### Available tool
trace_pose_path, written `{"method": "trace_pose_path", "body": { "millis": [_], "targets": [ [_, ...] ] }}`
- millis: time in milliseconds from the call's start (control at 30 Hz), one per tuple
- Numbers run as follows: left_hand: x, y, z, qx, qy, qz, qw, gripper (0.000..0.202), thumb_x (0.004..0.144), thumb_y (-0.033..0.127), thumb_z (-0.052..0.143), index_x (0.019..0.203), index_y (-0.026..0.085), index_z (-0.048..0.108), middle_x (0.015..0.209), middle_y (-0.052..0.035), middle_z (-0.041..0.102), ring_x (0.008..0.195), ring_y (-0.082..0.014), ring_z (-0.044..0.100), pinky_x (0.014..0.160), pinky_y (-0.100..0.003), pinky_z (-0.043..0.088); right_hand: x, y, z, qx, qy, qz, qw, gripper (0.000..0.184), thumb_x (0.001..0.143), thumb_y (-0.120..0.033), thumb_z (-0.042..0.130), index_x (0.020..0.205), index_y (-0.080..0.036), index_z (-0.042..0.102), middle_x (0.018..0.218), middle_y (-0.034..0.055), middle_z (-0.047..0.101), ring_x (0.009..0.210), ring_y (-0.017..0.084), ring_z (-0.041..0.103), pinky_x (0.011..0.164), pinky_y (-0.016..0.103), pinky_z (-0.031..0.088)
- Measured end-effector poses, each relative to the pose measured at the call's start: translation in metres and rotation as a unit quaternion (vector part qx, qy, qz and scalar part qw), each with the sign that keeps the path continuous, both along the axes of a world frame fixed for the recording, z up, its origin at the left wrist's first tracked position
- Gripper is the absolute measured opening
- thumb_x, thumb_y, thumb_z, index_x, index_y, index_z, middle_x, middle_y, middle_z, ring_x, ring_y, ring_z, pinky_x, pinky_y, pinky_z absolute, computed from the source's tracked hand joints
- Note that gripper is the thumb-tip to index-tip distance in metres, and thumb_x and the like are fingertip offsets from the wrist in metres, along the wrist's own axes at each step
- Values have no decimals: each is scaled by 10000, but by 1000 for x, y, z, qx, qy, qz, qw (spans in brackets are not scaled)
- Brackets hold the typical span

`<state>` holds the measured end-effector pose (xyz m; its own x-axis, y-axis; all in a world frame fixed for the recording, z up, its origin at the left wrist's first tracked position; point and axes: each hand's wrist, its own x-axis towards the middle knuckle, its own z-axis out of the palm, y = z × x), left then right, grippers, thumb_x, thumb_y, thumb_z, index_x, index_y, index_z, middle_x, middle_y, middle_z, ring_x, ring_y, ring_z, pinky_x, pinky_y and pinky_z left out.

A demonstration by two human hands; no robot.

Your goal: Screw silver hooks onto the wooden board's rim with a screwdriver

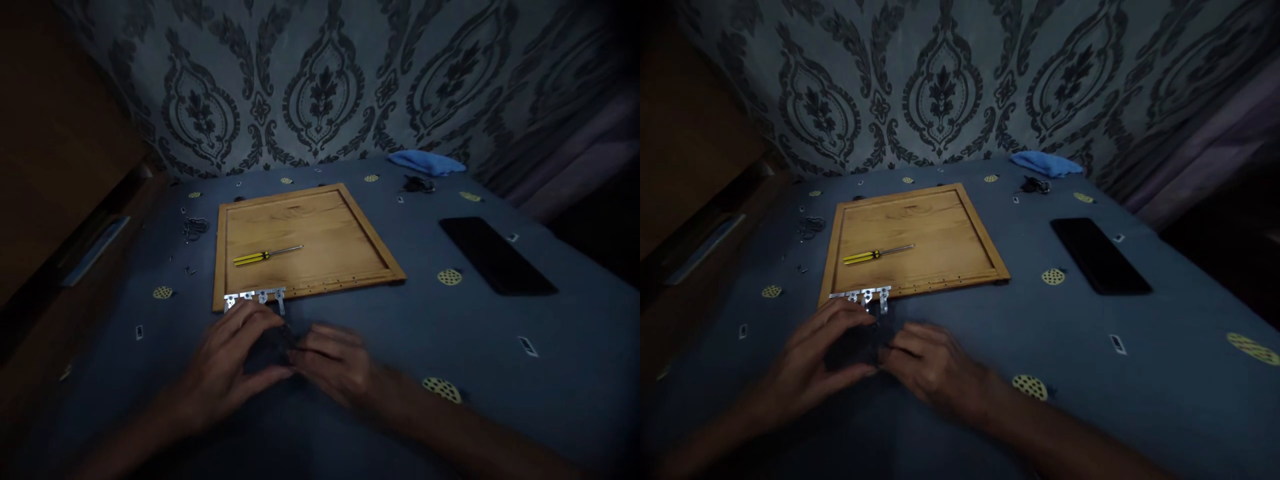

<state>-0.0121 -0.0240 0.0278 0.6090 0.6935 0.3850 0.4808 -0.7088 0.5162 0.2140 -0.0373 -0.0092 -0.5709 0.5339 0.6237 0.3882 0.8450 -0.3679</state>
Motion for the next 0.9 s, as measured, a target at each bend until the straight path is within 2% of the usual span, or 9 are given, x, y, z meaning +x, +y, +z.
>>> {"method": "trace_pose_path", "body": {
  "millis": [233,433,633,767,900],
  "targets": [
    [0,-4,-1,29,33,1,999,371,987,419,595,1294,223,528,1157,-98,639,1081,-233,642,895,-377,577,-3,-2,-3,-21,19,20,999,226,1044,-126,489,993,-123,708,781,46,706,712,141,656,659,279,603],
    [1,-5,1,45,54,-6,998,401,984,393,605,1329,213,508,1187,-106,615,1109,-244,615,915,-396,558,-2,-2,-3,-37,66,42,996,190,1034,-118,506,1012,-102,695,792,58,702,714,136,649,669,275,606],
    [12,7,14,44,90,-23,995,407,969,350,628,1330,211,501,1206,-105,611,1098,-256,593,897,-406,536,2,1,4,-86,117,37,989,194,1040,-132,497,982,-132,683,803,55,701,748,137,667,689,276,598],
    [22,26,26,3,97,-47,994,390,945,359,668,1287,240,524,1164,-72,629,1072,-256,591,890,-404,509,5,8,3,-115,160,19,980,170,1024,-137,536,991,-155,702,823,40,715,763,131,677,701,256,585],
    [33,43,29,-99,109,-12,989,333,863,315,771,1134,228,598,1109,-48,633,1072,-256,582,899,-388,489,8,14,-7,-186,180,-28,966,180,993,-146,568,1012,-191,742,855,24,747,751,133,693,711,252,580]
  ]
}}
